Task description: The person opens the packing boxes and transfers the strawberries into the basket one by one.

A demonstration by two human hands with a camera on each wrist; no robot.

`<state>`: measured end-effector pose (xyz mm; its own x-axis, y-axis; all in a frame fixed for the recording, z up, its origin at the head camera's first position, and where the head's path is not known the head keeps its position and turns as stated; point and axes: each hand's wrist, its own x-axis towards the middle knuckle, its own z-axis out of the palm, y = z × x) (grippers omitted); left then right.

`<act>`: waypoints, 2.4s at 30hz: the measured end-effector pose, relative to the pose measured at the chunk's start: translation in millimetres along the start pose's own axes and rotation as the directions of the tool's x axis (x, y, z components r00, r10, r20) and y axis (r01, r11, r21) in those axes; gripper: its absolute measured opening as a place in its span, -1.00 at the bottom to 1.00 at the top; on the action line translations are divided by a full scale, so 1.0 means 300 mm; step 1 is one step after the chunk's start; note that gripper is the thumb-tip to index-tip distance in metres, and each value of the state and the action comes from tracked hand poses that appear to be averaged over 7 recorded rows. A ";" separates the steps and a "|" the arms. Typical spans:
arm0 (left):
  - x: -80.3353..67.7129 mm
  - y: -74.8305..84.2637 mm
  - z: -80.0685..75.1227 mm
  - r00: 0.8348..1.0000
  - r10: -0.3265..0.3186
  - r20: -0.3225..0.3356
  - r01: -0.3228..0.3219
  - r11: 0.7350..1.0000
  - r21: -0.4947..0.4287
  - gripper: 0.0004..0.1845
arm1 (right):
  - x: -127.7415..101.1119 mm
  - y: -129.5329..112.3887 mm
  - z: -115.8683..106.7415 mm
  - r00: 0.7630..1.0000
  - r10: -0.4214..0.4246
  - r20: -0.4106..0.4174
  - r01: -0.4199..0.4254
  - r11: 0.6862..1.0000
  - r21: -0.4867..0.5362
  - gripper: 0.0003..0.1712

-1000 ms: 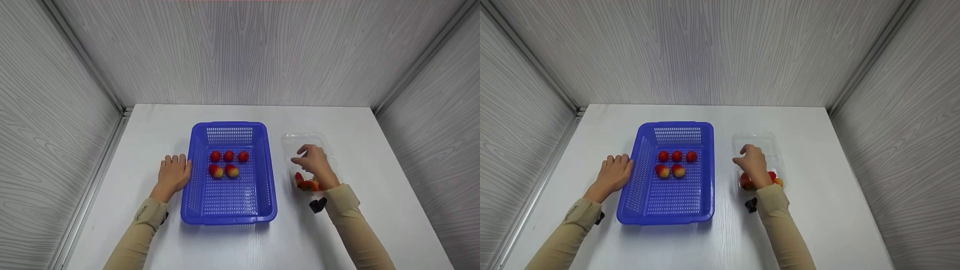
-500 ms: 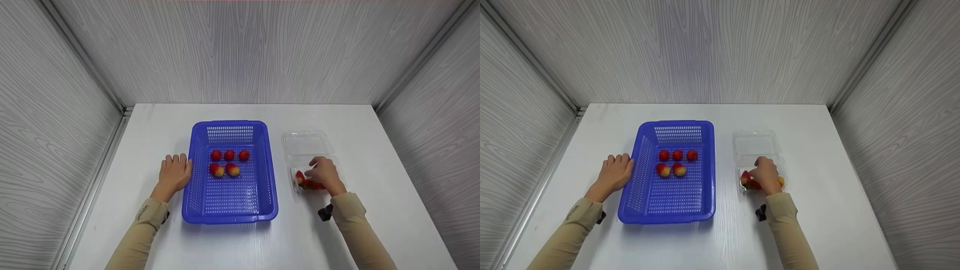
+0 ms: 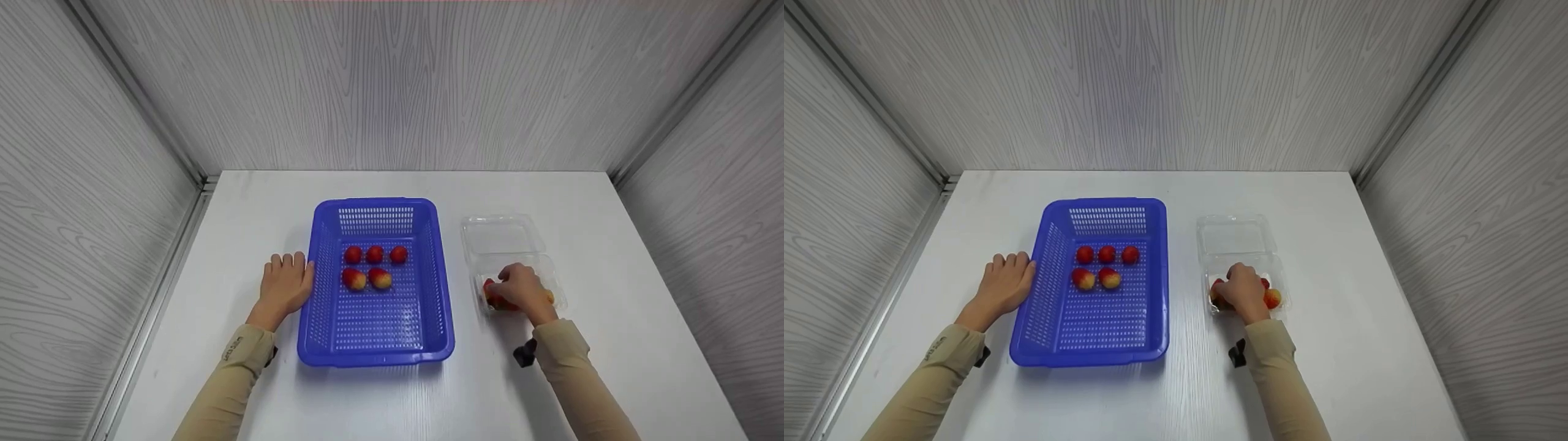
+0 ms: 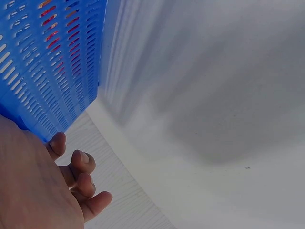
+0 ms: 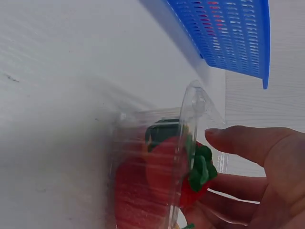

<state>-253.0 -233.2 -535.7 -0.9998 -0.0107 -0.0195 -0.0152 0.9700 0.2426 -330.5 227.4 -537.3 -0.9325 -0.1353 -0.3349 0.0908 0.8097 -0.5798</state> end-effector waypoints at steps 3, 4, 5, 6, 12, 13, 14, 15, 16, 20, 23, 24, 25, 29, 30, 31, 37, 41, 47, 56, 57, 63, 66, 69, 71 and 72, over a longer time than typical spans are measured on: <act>-0.004 0.000 -0.001 1.000 0.000 0.002 0.000 1.000 -0.013 -0.59 | 0.001 0.001 0.018 1.000 -0.004 -0.007 0.004 1.000 -0.026 -0.43; -0.005 0.001 -0.002 1.000 -0.001 0.003 0.001 1.000 -0.016 -0.60 | 0.001 0.002 0.024 1.000 -0.007 -0.008 0.006 0.999 -0.033 -0.43; -0.006 0.001 -0.002 1.000 -0.002 0.005 0.002 1.000 -0.019 -0.59 | 0.002 0.002 0.030 1.000 -0.005 -0.010 0.004 0.999 -0.037 -0.43; -0.007 0.002 -0.004 1.000 -0.001 0.005 0.001 1.000 -0.022 -0.60 | 0.001 0.002 0.035 1.000 0.000 -0.007 0.000 0.999 -0.038 -0.43; -0.004 0.002 -0.005 1.000 -0.004 -0.004 0.004 1.000 -0.020 -0.62 | 0.011 -0.003 0.050 0.999 0.042 -0.004 -0.042 0.999 -0.021 -0.41; -0.002 0.002 -0.004 1.000 -0.005 -0.006 0.005 1.000 -0.017 -0.62 | 0.013 -0.004 0.052 0.999 0.050 -0.003 -0.050 0.999 -0.013 -0.41; -0.001 0.001 -0.003 1.000 -0.005 -0.008 0.005 1.000 -0.014 -0.62 | 0.015 -0.003 0.054 0.998 0.058 0.000 -0.058 0.998 -0.007 -0.40; -0.001 0.001 -0.002 1.000 -0.005 -0.006 0.005 1.000 -0.013 -0.62 | 0.017 -0.002 0.056 0.998 0.061 0.000 -0.061 0.998 -0.002 -0.40; 0.000 0.002 -0.001 1.000 -0.005 -0.006 0.005 1.000 -0.012 -0.61 | 0.018 -0.001 0.058 0.998 0.067 0.005 -0.067 0.998 0.010 -0.40; 0.000 0.003 0.000 1.000 -0.005 0.005 0.005 1.000 -0.011 -0.60 | 0.023 0.004 0.068 0.998 0.057 0.005 -0.057 0.998 0.033 -0.41; 0.001 0.002 0.000 1.000 -0.008 0.008 0.008 1.000 -0.009 -0.60 | 0.026 0.008 0.071 1.000 0.030 -0.003 -0.029 0.999 0.045 -0.44; 0.001 0.002 0.000 1.000 -0.009 0.006 0.009 1.000 -0.010 -0.59 | 0.026 0.008 0.072 1.000 0.021 -0.006 -0.021 0.999 0.046 -0.44; 0.000 0.002 0.000 1.000 -0.010 0.005 0.010 1.000 -0.009 -0.59 | 0.027 0.009 0.074 1.000 0.018 -0.006 -0.018 0.999 0.050 -0.45; -0.005 0.001 -0.001 1.000 -0.010 -0.002 0.010 1.000 -0.011 -0.60 | 0.028 0.007 0.075 0.998 0.056 0.017 -0.057 0.994 0.090 -0.42; -0.005 0.002 -0.001 1.000 -0.010 -0.003 0.010 1.000 -0.013 -0.60 | 0.029 0.007 0.076 0.997 0.069 0.023 -0.071 0.992 0.102 -0.40; -0.006 0.001 -0.002 1.000 -0.010 0.000 0.010 1.000 -0.015 -0.60 | 0.030 0.006 0.077 0.996 0.083 0.027 -0.085 0.990 0.110 -0.38; -0.006 0.003 -0.008 1.000 -0.012 0.007 0.012 1.000 -0.015 -0.58 | 0.034 0.012 0.087 0.994 0.109 0.014 -0.110 0.988 0.109 -0.31; -0.006 0.003 -0.009 1.000 -0.016 0.010 0.016 1.000 -0.008 -0.58 | 0.035 0.020 0.095 0.997 0.082 -0.015 -0.080 0.992 0.094 -0.34; 0.000 0.003 -0.009 0.999 -0.023 0.022 0.023 1.000 -0.001 -0.57 | 0.029 0.026 0.093 0.997 0.076 -0.010 -0.073 0.983 0.170 -0.32; 0.000 0.003 -0.006 1.000 -0.021 0.023 0.021 1.000 -0.010 -0.57 | 0.016 0.022 0.097 0.994 0.098 -0.041 -0.082 0.952 0.294 -0.32; 0.000 0.002 -0.006 1.000 -0.019 0.021 0.019 1.000 -0.010 -0.58 | 0.015 0.022 0.099 0.993 0.101 -0.054 -0.079 0.947 0.312 -0.32; -0.003 0.000 -0.003 1.000 -0.016 0.015 0.016 1.000 -0.009 -0.59 | 0.008 0.025 0.102 0.986 0.117 -0.121 -0.063 0.923 0.380 -0.29; -0.004 0.000 -0.001 1.000 -0.014 0.013 0.014 1.000 -0.003 -0.58 | 0.005 0.025 0.098 0.984 0.126 -0.129 -0.067 0.919 0.389 -0.27; -0.005 0.000 -0.001 1.000 -0.010 0.006 0.010 1.000 0.001 -0.59 | 0.000 0.021 0.092 0.982 0.127 -0.140 -0.065 0.922 0.381 -0.27; -0.006 0.001 -0.003 1.000 -0.007 0.002 0.007 1.000 0.000 -0.60 | -0.006 0.016 0.087 0.980 0.116 -0.164 -0.048 0.927 0.373 -0.29; -0.006 0.003 -0.005 1.000 -0.005 -0.001 0.005 1.000 0.000 -0.60 | -0.009 0.013 0.084 0.979 0.108 -0.176 -0.035 0.928 0.371 -0.30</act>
<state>-251.2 -232.8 -534.0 -0.9997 -0.0163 -0.0198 -0.0206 0.9699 0.2427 -318.8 216.5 -557.2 -0.9641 0.0550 -0.2596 0.2469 0.5446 -0.8016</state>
